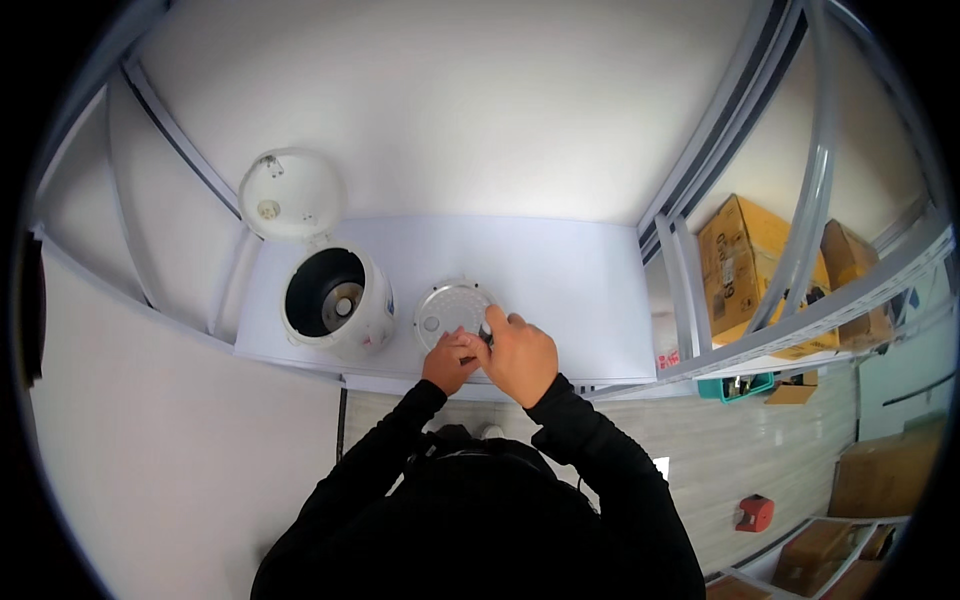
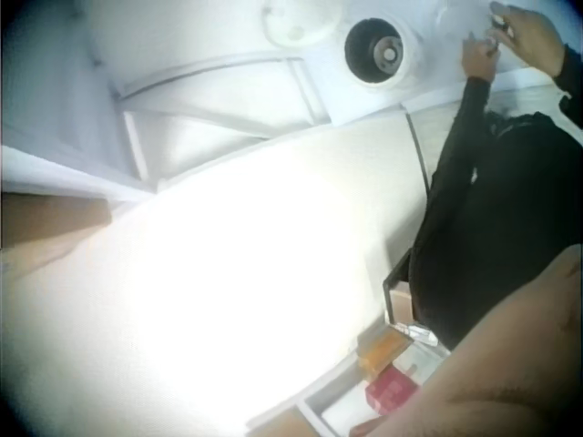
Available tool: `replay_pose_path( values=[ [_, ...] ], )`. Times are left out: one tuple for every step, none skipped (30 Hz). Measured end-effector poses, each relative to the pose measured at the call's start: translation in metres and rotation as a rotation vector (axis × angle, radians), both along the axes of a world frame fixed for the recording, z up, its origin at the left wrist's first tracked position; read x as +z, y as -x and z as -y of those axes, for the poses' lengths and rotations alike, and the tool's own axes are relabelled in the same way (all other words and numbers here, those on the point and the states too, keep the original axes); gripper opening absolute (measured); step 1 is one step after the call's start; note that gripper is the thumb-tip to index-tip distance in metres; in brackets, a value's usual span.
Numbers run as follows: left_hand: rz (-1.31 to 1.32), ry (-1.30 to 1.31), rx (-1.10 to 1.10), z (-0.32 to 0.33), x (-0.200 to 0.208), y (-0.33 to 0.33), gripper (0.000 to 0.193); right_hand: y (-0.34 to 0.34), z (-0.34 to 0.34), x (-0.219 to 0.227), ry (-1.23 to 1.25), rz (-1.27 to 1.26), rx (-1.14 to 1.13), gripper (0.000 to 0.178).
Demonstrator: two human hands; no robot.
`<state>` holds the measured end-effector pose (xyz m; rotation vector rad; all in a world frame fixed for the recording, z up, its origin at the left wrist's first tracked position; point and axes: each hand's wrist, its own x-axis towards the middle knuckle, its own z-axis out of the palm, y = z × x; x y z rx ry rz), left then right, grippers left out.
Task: The person uses a screwdriver to fasten screws into a white circular plastic component, then attaches a small white plastic piece to a larger white lid. The person places the lid onto a white cylindrical appliance and continues to secure the circular component with screws.
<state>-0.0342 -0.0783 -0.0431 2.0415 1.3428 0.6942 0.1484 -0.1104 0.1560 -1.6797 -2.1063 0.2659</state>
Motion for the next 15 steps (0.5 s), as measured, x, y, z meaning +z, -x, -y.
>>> replay_pose_path(
  values=[
    [-0.006,0.025,-0.010,-0.001,0.000,0.000,0.020,0.002,0.000,0.001,0.017,0.001,-0.011,0.034],
    [-0.010,0.025,-0.019,-0.002,0.000,0.000,0.020,0.004,-0.001,0.001,0.033,0.005,-0.022,0.032],
    [-0.013,0.026,-0.028,-0.003,-0.001,0.001,0.021,0.005,-0.002,0.001,0.049,0.009,-0.034,0.031],
    [-0.017,0.026,-0.038,-0.004,-0.001,0.001,0.021,0.006,-0.003,-0.001,-0.017,0.024,0.001,0.029],
    [-0.011,0.025,-0.037,-0.004,-0.001,0.001,0.021,0.004,-0.003,-0.004,-0.084,0.039,0.038,0.027],
    [-0.006,0.025,-0.037,-0.004,-0.002,0.001,0.021,0.003,-0.003,-0.005,-0.150,0.055,0.076,0.026],
    [-0.001,0.024,-0.037,-0.004,-0.002,0.001,0.022,0.001,-0.002,-0.004,-0.170,0.052,0.130,0.026],
    [0.003,0.020,-0.045,-0.004,-0.003,0.001,0.021,-0.001,0.000,-0.003,-0.189,0.047,0.181,0.027],
    [-0.009,0.018,-0.049,-0.005,-0.003,0.002,0.021,0.000,0.001,-0.002,-0.207,0.042,0.233,0.028],
    [-0.019,0.016,-0.051,-0.006,-0.004,0.004,0.020,0.005,0.002,0.000,-0.183,0.025,0.217,0.027],
    [-0.027,0.017,-0.062,-0.006,-0.002,0.002,0.020,0.009,0.004,0.003,-0.155,0.012,0.194,0.027],
    [-0.036,0.022,-0.058,-0.006,-0.001,0.001,0.020,0.013,0.006,0.006,-0.127,-0.003,0.172,0.027],
    [-0.045,0.027,-0.053,-0.007,0.000,0.000,0.019,0.016,0.005,0.008,-0.042,0.009,0.095,0.027],
    [-0.054,0.030,-0.046,-0.008,-0.001,0.001,0.019,0.020,0.002,0.009,0.040,0.018,0.020,0.028],
    [-0.059,0.022,-0.072,-0.008,-0.002,0.002,0.019,0.022,0.001,0.009,0.123,0.027,-0.055,0.028]
  ],
)
